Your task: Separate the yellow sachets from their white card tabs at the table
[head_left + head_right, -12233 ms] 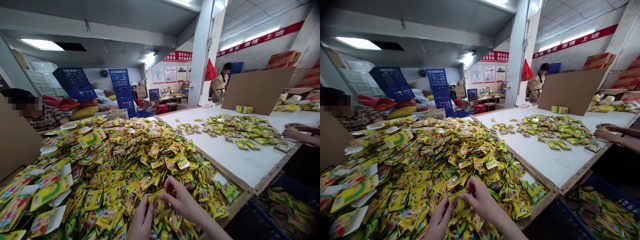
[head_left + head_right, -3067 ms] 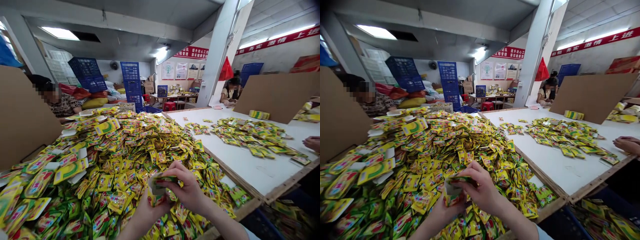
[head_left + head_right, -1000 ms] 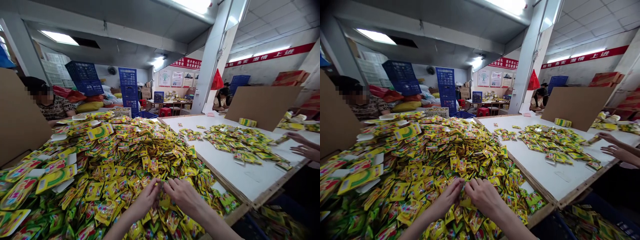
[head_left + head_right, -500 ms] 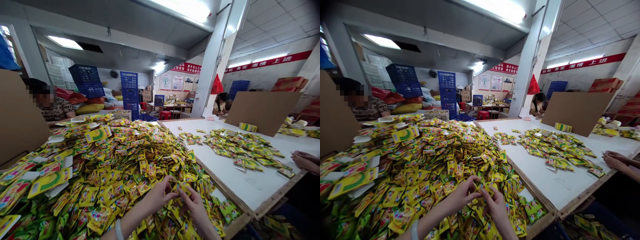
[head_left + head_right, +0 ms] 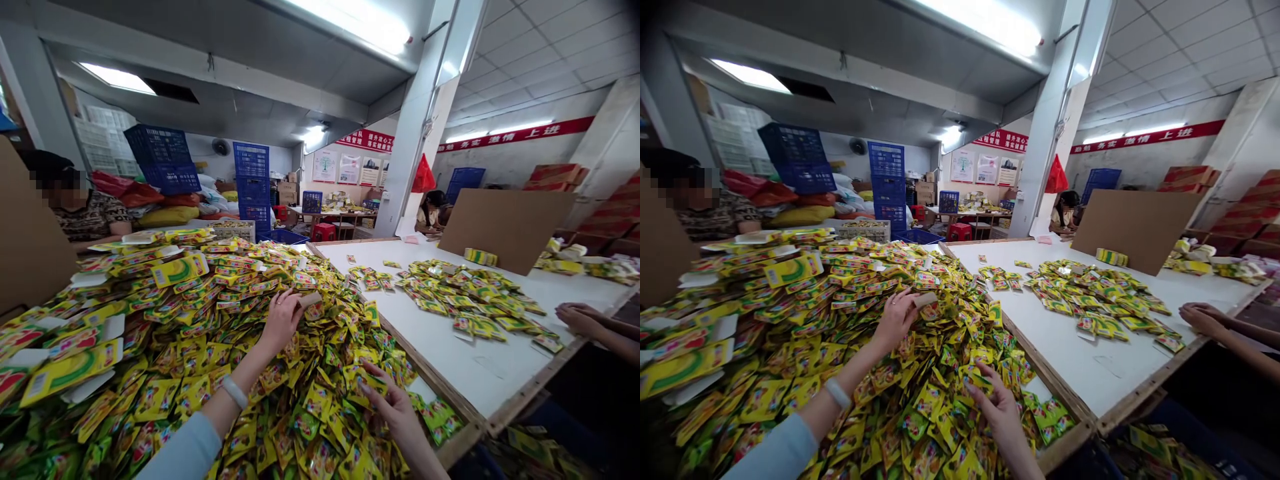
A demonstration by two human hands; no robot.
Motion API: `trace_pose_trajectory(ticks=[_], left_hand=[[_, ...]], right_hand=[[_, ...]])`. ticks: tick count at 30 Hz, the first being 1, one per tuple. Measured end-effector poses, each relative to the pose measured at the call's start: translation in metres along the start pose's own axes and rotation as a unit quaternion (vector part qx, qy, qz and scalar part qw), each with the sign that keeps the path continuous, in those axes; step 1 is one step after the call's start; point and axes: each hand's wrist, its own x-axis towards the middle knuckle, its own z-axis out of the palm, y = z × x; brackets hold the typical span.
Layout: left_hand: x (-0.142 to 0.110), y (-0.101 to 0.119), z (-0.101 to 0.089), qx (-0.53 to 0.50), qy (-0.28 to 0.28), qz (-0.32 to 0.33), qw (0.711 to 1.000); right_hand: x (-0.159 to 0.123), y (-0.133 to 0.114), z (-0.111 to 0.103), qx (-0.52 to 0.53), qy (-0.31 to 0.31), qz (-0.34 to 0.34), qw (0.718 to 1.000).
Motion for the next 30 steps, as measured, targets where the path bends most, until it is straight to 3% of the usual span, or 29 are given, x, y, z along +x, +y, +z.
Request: trace_pose_trajectory(ticks=[4, 8, 10, 13, 16, 19, 22, 26, 30], left_hand=[[-0.031, 0.023, -0.026, -0.088, -0.073, -0.046, 0.992], [-0.083, 0.039, -0.036, -0.189, -0.093, -0.114, 0.971], [-0.107, 0.041, -0.035, -0.289, -0.104, -0.183, 0.934], [-0.131, 0.040, -0.033, -0.444, -0.114, -0.292, 0.839], [-0.139, 0.040, -0.033, -0.468, -0.056, -0.360, 0.805], [-0.137, 0.043, -0.032, -0.439, -0.057, -0.373, 0.815], [-0.135, 0.051, -0.027, -0.413, -0.106, -0.357, 0.831], [-0.138, 0.063, -0.025, -0.384, -0.171, -0.306, 0.854], [-0.143, 0.070, -0.027, -0.356, -0.213, -0.293, 0.862]], right_hand=[[0.007, -0.023, 0.030, 0.008, -0.089, -0.045, 0.995], [-0.002, -0.020, 0.078, 0.034, -0.194, -0.034, 0.980], [-0.014, -0.013, 0.097, 0.037, -0.230, -0.033, 0.972], [-0.028, -0.010, 0.104, 0.009, -0.262, -0.085, 0.961], [-0.029, -0.022, 0.090, 0.014, -0.213, -0.083, 0.973], [-0.021, -0.043, 0.079, 0.057, -0.136, -0.078, 0.986], [-0.015, -0.063, 0.084, 0.040, -0.127, -0.195, 0.972], [-0.015, -0.078, 0.098, -0.125, -0.185, -0.348, 0.910], [-0.026, -0.090, 0.097, -0.314, -0.277, -0.312, 0.853]])
